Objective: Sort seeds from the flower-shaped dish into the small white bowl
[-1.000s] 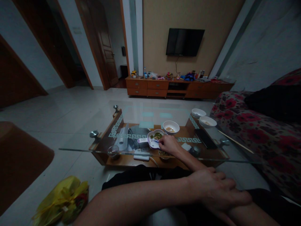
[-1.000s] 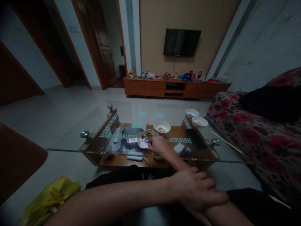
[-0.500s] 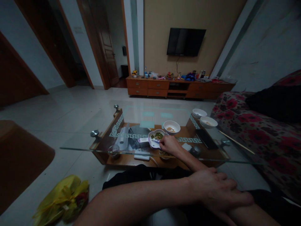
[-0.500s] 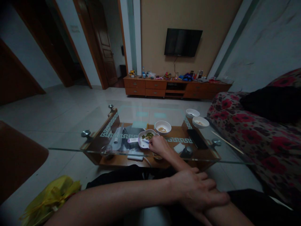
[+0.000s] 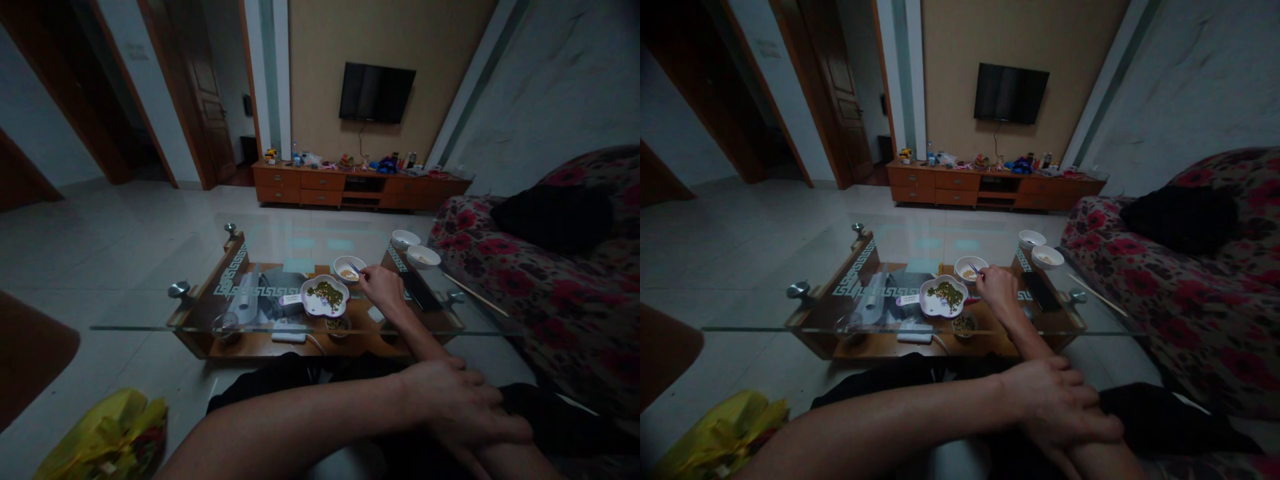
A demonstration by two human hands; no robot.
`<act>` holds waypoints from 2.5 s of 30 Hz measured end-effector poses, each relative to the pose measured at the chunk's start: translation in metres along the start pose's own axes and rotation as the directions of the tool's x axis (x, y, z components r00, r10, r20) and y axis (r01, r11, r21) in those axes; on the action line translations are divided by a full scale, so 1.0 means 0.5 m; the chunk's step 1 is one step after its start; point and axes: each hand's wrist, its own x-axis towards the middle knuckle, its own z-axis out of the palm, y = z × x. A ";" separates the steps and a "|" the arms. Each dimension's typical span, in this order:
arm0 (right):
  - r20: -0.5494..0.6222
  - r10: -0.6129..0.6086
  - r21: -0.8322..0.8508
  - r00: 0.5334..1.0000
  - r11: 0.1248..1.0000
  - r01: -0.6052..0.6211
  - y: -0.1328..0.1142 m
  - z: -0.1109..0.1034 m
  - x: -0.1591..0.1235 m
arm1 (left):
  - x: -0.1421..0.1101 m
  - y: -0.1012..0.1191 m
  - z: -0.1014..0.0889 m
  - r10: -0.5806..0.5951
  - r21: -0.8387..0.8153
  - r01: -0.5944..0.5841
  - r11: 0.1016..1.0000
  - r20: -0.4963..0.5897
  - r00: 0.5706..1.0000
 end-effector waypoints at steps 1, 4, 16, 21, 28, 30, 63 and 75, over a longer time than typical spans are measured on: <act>0.003 -0.015 0.010 1.000 1.000 0.015 0.000 0.001 -0.001 | 0.001 0.000 0.002 0.005 0.005 -0.005 1.000 -0.006 1.000; 0.052 -0.144 0.084 0.988 0.987 0.139 -0.017 0.006 -0.008 | 0.000 0.002 0.003 0.003 -0.003 -0.003 1.000 0.016 1.000; 0.216 -0.309 0.146 0.926 0.948 0.282 -0.079 0.047 -0.022 | -0.018 -0.009 0.016 -0.086 0.022 0.088 0.996 -0.073 0.994; 0.234 -0.300 0.143 0.925 0.952 0.272 -0.079 0.055 -0.024 | -0.020 -0.009 0.014 -0.090 0.020 0.092 0.996 -0.087 0.992; 0.226 -0.319 0.135 0.921 0.946 0.294 -0.085 0.059 -0.026 | -0.026 -0.012 0.014 -0.108 0.025 0.111 0.994 -0.099 0.989; 0.223 -0.320 0.132 0.921 0.946 0.296 -0.086 0.059 -0.026 | -0.027 -0.013 0.017 -0.105 0.033 0.109 0.993 -0.109 0.988; 0.099 -0.199 0.125 0.975 0.975 0.186 -0.060 0.023 -0.009 | -0.012 -0.010 -0.006 -0.082 0.007 0.082 0.997 0.011 0.997; 0.093 -0.235 0.109 0.968 0.968 0.224 -0.039 0.018 -0.013 | 0.002 -0.003 -0.010 -0.055 -0.029 0.057 0.998 0.072 0.996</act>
